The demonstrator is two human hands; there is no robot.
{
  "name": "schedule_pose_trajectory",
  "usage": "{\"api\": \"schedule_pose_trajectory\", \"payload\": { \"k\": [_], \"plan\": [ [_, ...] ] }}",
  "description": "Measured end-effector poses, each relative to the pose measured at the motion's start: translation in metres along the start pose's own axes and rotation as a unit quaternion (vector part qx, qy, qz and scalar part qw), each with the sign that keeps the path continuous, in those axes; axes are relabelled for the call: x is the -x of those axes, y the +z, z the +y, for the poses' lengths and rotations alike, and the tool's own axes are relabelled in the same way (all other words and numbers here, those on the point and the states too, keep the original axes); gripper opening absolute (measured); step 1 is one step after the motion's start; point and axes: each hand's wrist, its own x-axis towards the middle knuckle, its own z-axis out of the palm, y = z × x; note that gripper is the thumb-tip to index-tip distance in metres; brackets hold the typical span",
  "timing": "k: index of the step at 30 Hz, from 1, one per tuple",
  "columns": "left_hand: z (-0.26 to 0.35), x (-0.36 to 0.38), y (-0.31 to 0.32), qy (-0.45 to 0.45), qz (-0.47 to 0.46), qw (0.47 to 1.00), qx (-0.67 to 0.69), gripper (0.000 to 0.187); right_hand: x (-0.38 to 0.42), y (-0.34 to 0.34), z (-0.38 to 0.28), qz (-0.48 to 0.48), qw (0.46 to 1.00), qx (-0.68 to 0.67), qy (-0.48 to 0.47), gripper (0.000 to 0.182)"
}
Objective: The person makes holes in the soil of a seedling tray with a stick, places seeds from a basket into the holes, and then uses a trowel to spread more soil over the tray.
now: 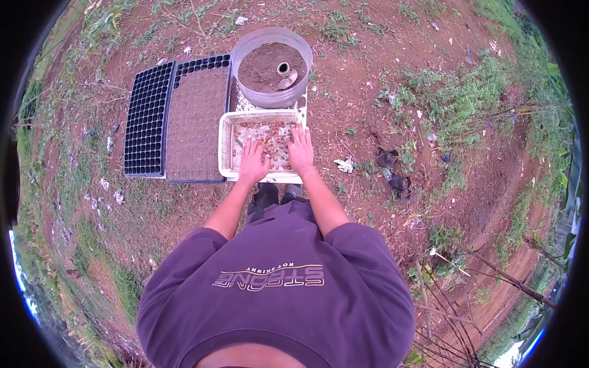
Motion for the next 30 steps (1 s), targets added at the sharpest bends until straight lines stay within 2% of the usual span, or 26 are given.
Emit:
{"api": "schedule_pose_trajectory", "payload": {
  "k": [2,27,30],
  "plan": [
    [0.0,0.001,-0.001,-0.001,0.0,1.0,-0.006,0.051,0.0,0.001,0.0,-0.029,0.999,0.016,0.014,0.026],
    [-0.005,0.0,0.005,0.001,0.035,0.999,0.026,0.046,0.001,-0.006,-0.002,-0.035,0.999,0.011,0.008,0.016],
    [-0.006,-0.001,0.006,0.001,0.035,0.999,0.02,0.045,0.0,-0.011,-0.003,-0.065,0.998,0.017,0.003,0.015]
  ]
}}
